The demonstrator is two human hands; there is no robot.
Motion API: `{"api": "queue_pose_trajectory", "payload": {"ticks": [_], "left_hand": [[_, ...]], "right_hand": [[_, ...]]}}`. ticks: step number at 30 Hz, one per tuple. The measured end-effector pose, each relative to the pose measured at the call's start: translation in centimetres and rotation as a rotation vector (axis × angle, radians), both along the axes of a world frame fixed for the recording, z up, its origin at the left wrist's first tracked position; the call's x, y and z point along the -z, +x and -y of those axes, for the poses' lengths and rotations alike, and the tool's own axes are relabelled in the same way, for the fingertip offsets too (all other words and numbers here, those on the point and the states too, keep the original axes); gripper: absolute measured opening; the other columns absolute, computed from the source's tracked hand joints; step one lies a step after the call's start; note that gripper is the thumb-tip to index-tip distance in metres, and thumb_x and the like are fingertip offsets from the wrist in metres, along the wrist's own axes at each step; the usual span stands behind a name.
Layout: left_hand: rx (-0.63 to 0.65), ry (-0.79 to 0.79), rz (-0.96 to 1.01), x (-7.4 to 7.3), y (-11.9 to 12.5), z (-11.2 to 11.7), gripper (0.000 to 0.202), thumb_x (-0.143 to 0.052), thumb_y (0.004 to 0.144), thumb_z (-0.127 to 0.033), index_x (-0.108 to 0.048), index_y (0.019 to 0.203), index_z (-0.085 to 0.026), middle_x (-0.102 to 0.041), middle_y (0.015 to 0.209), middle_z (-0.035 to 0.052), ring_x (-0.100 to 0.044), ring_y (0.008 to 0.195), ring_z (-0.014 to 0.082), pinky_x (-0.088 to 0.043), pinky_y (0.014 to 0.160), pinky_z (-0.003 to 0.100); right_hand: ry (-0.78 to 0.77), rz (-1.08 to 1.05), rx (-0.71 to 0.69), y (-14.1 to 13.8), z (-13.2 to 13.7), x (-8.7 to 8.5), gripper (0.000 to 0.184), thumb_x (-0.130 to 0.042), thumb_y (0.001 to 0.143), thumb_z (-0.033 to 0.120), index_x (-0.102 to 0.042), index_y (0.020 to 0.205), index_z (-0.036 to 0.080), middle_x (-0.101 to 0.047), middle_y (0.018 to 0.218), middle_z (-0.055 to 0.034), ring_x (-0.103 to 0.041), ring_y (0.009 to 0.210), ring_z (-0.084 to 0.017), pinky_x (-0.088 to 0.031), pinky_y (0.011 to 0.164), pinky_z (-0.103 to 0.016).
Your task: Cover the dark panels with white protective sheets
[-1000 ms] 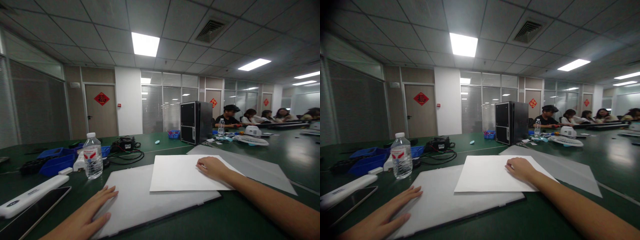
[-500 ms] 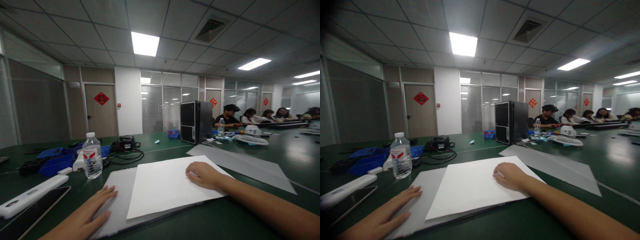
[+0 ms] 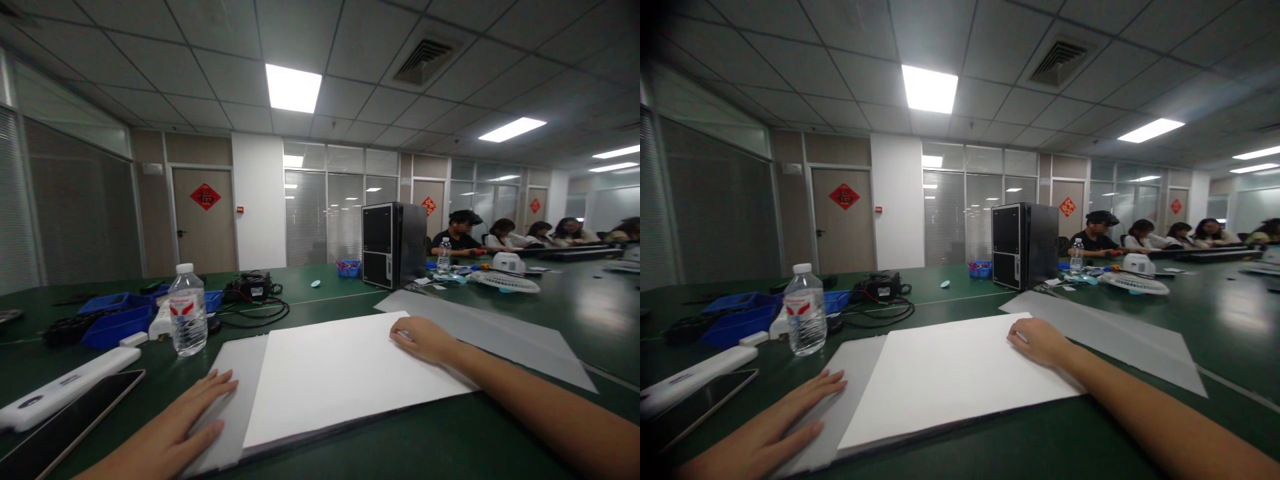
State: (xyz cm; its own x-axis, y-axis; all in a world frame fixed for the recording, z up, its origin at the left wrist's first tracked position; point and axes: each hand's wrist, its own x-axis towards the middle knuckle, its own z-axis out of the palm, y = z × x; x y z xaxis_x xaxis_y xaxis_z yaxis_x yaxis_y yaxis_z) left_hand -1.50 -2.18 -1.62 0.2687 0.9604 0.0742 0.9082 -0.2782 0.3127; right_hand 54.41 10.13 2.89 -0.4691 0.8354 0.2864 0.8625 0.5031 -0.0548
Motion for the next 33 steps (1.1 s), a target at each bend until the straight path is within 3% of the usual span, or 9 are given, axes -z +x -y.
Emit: {"api": "queue_pose_trajectory", "payload": {"ticks": [8, 12, 18, 22, 27, 33], "left_hand": [[0.004, 0.039, 0.016, 0.6, -0.1, -0.3, 0.061, -0.044, 0.097, -0.064, -0.038, 0.154, -0.045, -0.027, 0.167, -0.0090, -0.021, 0.155, 0.0302, -0.019, 0.125, 0.055], [0.001, 0.028, -0.015, 0.8, 0.0, -0.7, 0.062, -0.040, 0.098, -0.064, -0.036, 0.156, -0.042, -0.023, 0.168, -0.0084, -0.018, 0.155, 0.0298, -0.018, 0.124, 0.056], [0.024, 0.060, -0.007, 1.0, -0.2, -0.8, 0.060, -0.044, 0.098, -0.061, -0.039, 0.155, -0.041, -0.028, 0.167, -0.0063, -0.022, 0.154, 0.0323, -0.022, 0.123, 0.057], [0.019, 0.068, 0.001, 0.9, -0.2, -0.7, 0.060, -0.046, 0.097, -0.061, -0.040, 0.154, -0.042, -0.028, 0.167, -0.0071, -0.023, 0.154, 0.0322, -0.021, 0.123, 0.057], [0.013, 0.101, 0.038, 0.8, -0.1, -0.5, 0.058, -0.051, 0.096, -0.059, -0.043, 0.152, -0.044, -0.033, 0.165, -0.0073, -0.028, 0.152, 0.0326, -0.026, 0.122, 0.056], [0.028, 0.090, 0.031, 0.8, -0.3, -0.3, 0.060, -0.050, 0.097, -0.060, -0.039, 0.154, -0.044, -0.027, 0.166, -0.0076, -0.025, 0.153, 0.0318, -0.025, 0.123, 0.055]], "right_hand": [[-0.005, 0.002, -0.159, -3.5, 2.7, -0.3, 0.037, -0.046, 0.099, 0.043, -0.074, 0.112, 0.022, -0.074, 0.115, -0.0091, -0.067, 0.103, -0.026, -0.049, 0.095, -0.041], [-0.013, 0.002, -0.135, -2.8, 2.0, -0.4, 0.039, -0.045, 0.099, 0.044, -0.075, 0.111, 0.022, -0.074, 0.116, -0.0100, -0.067, 0.104, -0.027, -0.049, 0.095, -0.041], [-0.012, -0.020, -0.043, 0.5, -0.3, -0.1, 0.042, -0.045, 0.098, 0.047, -0.076, 0.111, 0.020, -0.076, 0.111, -0.0114, -0.069, 0.101, -0.028, -0.049, 0.092, -0.041], [-0.030, -0.047, -0.072, 1.7, -0.8, 0.0, 0.042, -0.046, 0.098, 0.047, -0.075, 0.111, 0.020, -0.076, 0.113, -0.0106, -0.069, 0.102, -0.027, -0.050, 0.093, -0.039], [-0.039, -0.050, -0.153, 0.6, 0.0, -0.2, 0.041, -0.046, 0.098, 0.046, -0.074, 0.115, 0.021, -0.074, 0.118, -0.0103, -0.067, 0.106, -0.027, -0.049, 0.097, -0.042], [-0.025, -0.017, -0.146, -1.6, 1.2, -0.1, 0.042, -0.045, 0.099, 0.046, -0.072, 0.119, 0.022, -0.071, 0.124, -0.0103, -0.065, 0.111, -0.028, -0.049, 0.101, -0.044]]}}
